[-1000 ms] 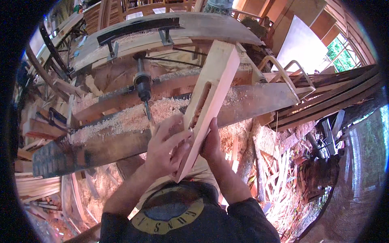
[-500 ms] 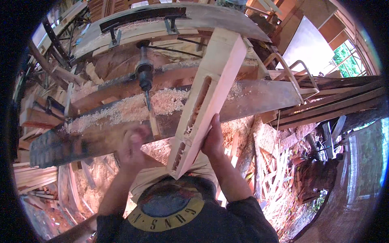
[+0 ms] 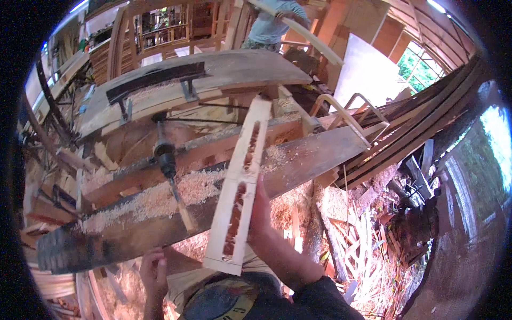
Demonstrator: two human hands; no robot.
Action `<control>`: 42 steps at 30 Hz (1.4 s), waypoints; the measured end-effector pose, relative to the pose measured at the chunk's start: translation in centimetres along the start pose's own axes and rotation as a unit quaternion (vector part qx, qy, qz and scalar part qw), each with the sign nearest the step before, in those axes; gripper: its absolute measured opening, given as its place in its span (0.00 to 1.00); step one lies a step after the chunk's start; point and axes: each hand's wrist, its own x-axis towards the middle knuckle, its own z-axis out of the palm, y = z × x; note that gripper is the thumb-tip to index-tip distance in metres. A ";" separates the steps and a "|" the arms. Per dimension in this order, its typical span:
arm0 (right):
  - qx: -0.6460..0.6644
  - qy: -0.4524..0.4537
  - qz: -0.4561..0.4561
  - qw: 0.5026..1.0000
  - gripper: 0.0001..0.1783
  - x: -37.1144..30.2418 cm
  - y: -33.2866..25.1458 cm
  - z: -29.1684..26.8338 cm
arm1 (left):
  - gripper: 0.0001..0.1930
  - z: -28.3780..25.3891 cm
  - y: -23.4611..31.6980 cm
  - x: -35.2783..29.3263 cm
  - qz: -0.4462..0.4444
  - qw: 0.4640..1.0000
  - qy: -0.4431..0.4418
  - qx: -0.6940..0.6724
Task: The person holds a rectangular wood block with both hands and moves it under a rotating drill bit to carve a slot. They periodically shift the block back and forth to clear shavings and extend the hollowed area.
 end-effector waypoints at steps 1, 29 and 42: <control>0.003 -0.005 0.006 1.000 0.36 -0.3 0.1 -0.3 | 0.06 0.3 -0.2 -0.2 0.006 1.000 -0.001 -0.004; -0.119 -0.019 -0.076 0.990 0.32 1.2 0.5 -7.9 | 0.04 1.2 7.0 5.6 0.099 0.993 -0.019 -0.069; -0.408 -0.168 -0.158 0.884 0.41 2.9 -2.1 -11.7 | 0.05 2.1 7.9 5.2 0.054 0.990 -0.034 -0.123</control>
